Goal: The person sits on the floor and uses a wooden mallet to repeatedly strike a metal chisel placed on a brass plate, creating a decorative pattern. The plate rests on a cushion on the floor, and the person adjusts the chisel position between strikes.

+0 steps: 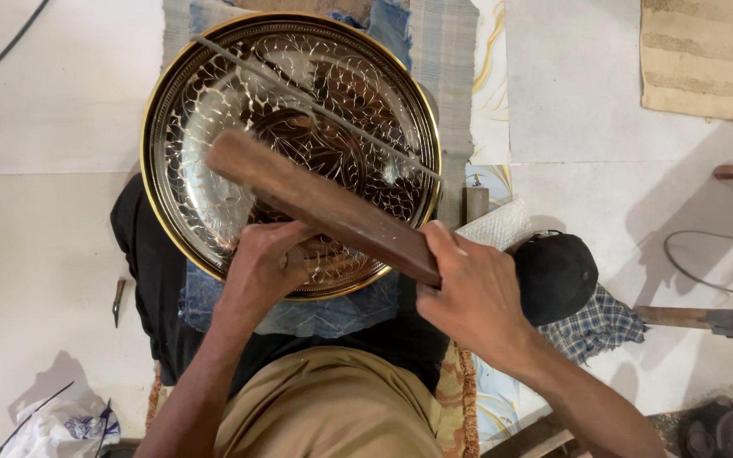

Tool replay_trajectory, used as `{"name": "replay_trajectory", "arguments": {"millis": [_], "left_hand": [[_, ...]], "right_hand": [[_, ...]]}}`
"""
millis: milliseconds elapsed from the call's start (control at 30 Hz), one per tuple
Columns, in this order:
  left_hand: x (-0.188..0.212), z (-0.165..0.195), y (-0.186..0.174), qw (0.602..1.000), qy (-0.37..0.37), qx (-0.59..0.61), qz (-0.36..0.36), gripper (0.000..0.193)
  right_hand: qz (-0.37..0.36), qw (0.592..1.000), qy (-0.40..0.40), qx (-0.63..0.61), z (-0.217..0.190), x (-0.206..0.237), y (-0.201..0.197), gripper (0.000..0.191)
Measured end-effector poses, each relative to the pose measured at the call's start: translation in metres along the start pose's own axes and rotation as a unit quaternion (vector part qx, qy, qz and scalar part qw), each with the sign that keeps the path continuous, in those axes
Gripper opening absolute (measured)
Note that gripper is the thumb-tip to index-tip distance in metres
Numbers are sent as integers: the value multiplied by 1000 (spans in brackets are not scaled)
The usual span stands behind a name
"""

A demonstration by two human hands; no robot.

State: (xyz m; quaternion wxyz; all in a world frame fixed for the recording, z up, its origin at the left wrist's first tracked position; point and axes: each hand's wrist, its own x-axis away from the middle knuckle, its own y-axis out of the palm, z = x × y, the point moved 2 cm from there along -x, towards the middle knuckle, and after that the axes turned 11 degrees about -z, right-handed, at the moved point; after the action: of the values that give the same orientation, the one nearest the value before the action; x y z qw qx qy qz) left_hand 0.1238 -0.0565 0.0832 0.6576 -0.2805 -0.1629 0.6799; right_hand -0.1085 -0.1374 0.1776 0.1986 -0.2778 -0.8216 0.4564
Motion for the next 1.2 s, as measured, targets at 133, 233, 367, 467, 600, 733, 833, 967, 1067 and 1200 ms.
{"name": "replay_trajectory", "arguments": {"millis": [133, 233, 367, 467, 600, 733, 833, 967, 1067, 1200], "left_hand": [[1, 2, -1, 999, 37, 3, 15, 56], [-1, -1, 0, 999, -23, -19, -12, 46], [1, -4, 2, 1000, 9, -10, -1, 56], [1, -11, 6, 999, -16, -35, -10, 49], [4, -17, 8, 1000, 4, -8, -9, 48], [5, -18, 8, 1000, 13, -15, -4, 41], [4, -16, 7, 1000, -11, -21, -2, 51], [4, -7, 1, 1000, 2, -24, 20, 53], [0, -1, -3, 1000, 7, -21, 21, 50], [0, 5, -6, 1000, 5, 7, 27, 50]], "right_hand": [[-11, 996, 36, -82, 1, 1, -2, 35], [-17, 998, 53, -2, -1, 1, -3, 38], [2, 983, 90, -160, 0, -1, -1, 29], [-12, 999, 43, -1, -3, -2, -1, 38], [23, 996, 57, -67, -4, -3, -6, 37], [-11, 998, 55, -26, -8, -4, -10, 40], [-20, 998, 61, -2, -9, -4, -12, 37], [17, 985, 83, -148, -7, -3, -6, 31], [-6, 999, 21, 44, -8, -5, -3, 44], [5, 991, 67, -118, -3, -7, -4, 32]]}}
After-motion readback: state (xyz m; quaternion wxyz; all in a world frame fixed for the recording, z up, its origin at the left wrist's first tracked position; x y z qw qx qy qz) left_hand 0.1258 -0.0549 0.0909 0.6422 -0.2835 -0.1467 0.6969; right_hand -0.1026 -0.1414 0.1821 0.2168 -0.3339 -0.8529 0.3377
